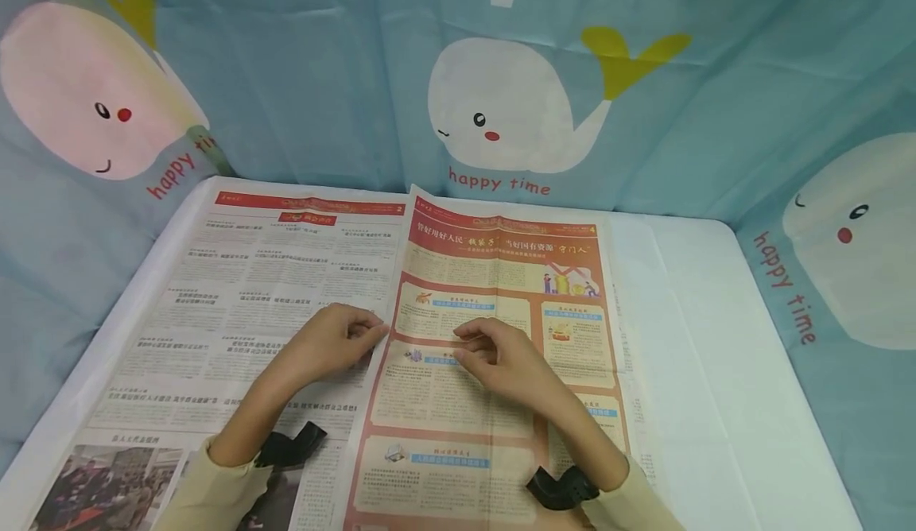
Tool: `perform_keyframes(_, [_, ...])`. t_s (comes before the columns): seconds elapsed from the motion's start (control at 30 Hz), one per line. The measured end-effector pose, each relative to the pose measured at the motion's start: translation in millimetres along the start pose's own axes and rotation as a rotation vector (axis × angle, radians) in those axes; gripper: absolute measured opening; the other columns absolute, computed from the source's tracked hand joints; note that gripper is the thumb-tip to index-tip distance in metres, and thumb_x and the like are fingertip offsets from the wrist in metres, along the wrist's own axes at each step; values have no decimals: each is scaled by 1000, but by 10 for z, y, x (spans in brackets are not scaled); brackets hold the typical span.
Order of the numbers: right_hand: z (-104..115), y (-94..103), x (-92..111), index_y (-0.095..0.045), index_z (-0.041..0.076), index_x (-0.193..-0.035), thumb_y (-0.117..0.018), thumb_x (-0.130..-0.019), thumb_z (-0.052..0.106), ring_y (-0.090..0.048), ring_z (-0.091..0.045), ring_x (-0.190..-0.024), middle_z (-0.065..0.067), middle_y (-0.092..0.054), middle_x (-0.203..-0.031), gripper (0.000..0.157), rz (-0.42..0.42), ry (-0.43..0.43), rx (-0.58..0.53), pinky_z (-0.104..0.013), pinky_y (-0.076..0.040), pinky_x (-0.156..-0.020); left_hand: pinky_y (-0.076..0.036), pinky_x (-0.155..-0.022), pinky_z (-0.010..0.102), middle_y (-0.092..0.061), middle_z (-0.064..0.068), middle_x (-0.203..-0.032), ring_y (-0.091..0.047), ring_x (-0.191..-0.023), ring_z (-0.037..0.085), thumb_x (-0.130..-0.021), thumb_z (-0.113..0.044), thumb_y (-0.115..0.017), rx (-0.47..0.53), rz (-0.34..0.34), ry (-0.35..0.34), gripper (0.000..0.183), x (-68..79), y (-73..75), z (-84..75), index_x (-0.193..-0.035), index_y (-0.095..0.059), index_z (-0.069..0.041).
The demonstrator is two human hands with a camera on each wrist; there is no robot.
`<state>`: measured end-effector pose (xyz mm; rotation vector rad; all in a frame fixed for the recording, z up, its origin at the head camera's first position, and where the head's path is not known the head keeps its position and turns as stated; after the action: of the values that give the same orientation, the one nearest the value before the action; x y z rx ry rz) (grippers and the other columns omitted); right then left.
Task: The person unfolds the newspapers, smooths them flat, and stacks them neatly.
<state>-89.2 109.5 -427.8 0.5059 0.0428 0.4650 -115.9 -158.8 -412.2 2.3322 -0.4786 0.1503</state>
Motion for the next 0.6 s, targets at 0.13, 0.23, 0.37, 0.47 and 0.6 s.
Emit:
perform_keyframes(0.13, [84,-131,-113,-64,5,-140,-68,-104,27,-73,-24,-116,-12,-72,-133,42,15,-18,-11,-37,-60,-98,-50,-58,26,-74,2,-75,-64,-64,16,-103,-22,-69,19,-3,-3,24,3,7,-3,-106,-80,-1])
perform_keyframes(0.23, [142,-210,-183,-61,5,-145,-68,-104,28,-73,-25,-119,-13,-70,-137,47,23,-34,-29,-42,-60,-100,-50,-57,26,-75,2,-75,-65,-64,16,-103,-23,-69,35,-10,-6,24,1,11,-1,-104,-80,-2])
perform_keyframes(0.37, [190,-308,-230,-55,6,-151,-67,-104,30,-73,-23,-119,-13,-69,-139,55,50,-40,-34,-43,-59,-100,-49,-57,24,-74,2,-76,-62,-63,12,-104,-23,-68,51,-4,-29,25,-5,-6,5,-103,-79,-2])
perform_keyframes(0.47, [203,-355,-224,-53,8,-153,-66,-104,32,-72,-21,-119,-11,-69,-139,55,64,-53,-40,-43,-58,-100,-44,-55,23,-68,1,-70,-55,-59,9,-105,-24,-67,65,15,-45,23,-15,-33,4,-102,-79,-4])
perform_keyframes(0.6, [194,-395,-215,-54,9,-153,-64,-106,32,-73,-20,-118,-10,-70,-138,53,73,-61,-74,-40,-58,-100,-42,-53,23,-65,4,-67,-52,-57,10,-105,-26,-67,90,31,-57,22,-29,-72,-7,-101,-79,-7])
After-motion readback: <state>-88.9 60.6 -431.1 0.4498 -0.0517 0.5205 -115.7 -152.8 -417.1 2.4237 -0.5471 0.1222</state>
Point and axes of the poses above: each hand's wrist, its own x-axis away from the middle knuckle, its own y-axis out of the back of the hand, z = x × y, the point moved 3 cm from there along -x, towards the middle knuckle
